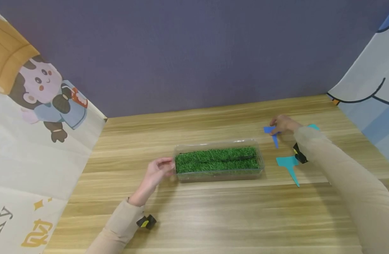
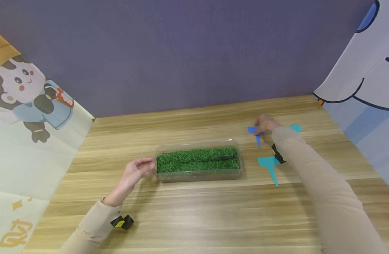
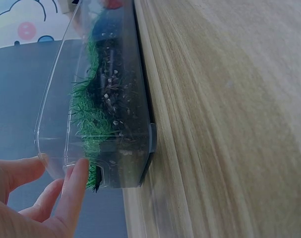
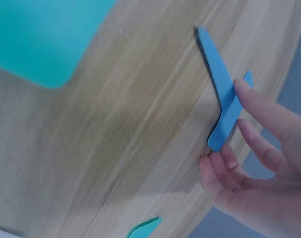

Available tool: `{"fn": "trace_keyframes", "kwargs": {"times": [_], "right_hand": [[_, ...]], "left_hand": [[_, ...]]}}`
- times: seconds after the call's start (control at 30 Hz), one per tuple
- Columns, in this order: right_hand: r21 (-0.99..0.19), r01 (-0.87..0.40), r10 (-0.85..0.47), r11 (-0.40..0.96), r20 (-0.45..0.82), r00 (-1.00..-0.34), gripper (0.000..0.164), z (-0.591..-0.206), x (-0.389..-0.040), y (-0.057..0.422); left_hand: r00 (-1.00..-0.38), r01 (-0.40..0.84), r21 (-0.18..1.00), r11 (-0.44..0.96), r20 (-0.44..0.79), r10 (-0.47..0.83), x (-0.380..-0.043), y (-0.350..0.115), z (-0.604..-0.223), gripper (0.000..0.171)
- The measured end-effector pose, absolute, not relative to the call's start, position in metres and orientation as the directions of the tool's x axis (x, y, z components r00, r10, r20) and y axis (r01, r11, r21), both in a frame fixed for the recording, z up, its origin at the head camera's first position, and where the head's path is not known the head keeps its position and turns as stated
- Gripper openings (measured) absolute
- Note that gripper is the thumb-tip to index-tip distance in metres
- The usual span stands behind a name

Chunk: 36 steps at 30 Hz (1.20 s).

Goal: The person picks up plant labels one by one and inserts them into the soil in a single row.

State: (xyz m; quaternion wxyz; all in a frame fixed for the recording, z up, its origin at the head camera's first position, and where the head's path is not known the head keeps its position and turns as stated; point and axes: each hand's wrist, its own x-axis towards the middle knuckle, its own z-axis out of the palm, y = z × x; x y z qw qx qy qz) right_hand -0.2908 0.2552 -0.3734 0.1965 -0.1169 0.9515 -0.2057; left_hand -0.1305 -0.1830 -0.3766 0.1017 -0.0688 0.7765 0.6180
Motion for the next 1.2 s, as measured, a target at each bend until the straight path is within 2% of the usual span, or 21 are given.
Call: {"fn": "trace_keyframes", "kwargs": {"times": [0.37,0.73,1.2], "right_hand": [[-0.498,0.02,-0.233,0.867,-0.44,-0.867,0.045,-0.3668,-0.2947,0.2519],[-0.498,0.065,-0.219,0.865,-0.492,-0.843,0.035,-0.3648,-0.2991,0.2524],[-0.47,0.077,-0.191,0.88,-0.496,-0.847,0.035,-0.3649,-0.2956,0.2543]], "left_hand": [[-0.97,-0.233,0.948,0.219,-0.243,0.021,-0.1308,-0.1832,-0.3777,0.036],[-0.972,-0.228,0.949,0.219,-0.235,0.008,-0.1322,-0.1823,-0.3779,0.034],[-0.972,-0.222,0.949,0.224,-0.234,0.025,-0.1308,-0.1824,-0.3782,0.034]]}}
